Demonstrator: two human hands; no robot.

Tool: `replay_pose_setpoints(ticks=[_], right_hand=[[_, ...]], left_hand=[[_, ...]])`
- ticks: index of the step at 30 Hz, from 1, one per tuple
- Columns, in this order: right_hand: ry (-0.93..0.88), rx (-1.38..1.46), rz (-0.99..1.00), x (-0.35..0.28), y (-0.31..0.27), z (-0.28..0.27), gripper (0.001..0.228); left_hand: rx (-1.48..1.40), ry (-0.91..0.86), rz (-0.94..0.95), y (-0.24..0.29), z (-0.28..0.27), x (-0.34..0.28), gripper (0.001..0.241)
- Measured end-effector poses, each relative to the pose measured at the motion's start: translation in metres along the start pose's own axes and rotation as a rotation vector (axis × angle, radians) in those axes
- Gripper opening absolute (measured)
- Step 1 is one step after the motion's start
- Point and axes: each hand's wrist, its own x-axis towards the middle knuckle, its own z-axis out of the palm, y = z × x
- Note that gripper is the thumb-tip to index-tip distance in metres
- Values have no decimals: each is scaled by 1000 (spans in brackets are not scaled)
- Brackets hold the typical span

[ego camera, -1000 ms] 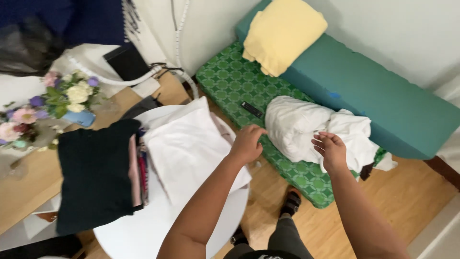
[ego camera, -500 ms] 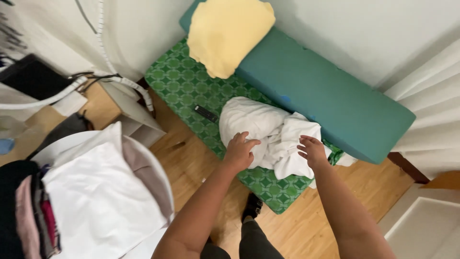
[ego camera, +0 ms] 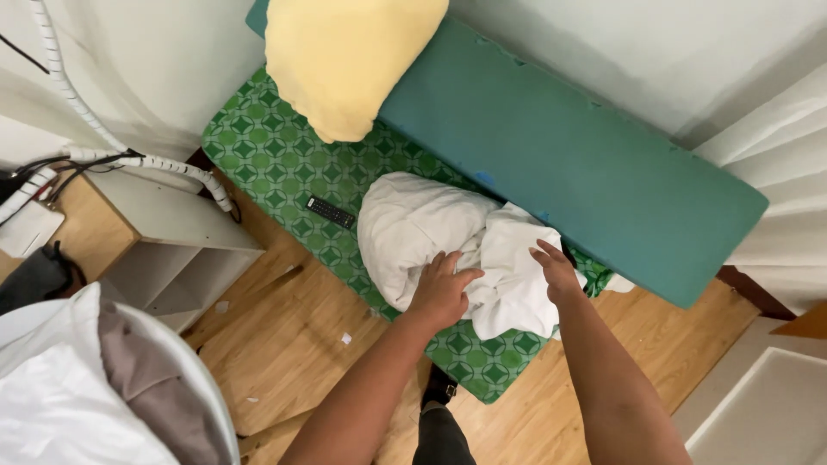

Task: The person folds a black garment on a white round table and places it on a stack. They then pick up a pair of light brown shorts from a green bench, shake them out, and fold them on the table. Finally, they fold a white shirt and place it on top of the stack.

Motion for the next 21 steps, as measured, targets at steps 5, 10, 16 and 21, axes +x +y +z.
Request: replay_pose_setpoints(ticks=[5, 10, 16, 21], right_hand=[[-39, 55, -57, 54, 27, -4, 59], [-224, 295, -71, 82, 48, 11, 55], [-493, 639, -210, -9, 4, 91, 56], [-611, 482, -389, -171, -83, 144, 51]], left_hand=[[-3, -20, -14, -13, 9, 21, 52], [21, -33, -37, -16, 11, 25, 52], [-86, 25, -63, -25, 7, 27, 70], [-370, 392, 7, -31, 5, 23, 80]])
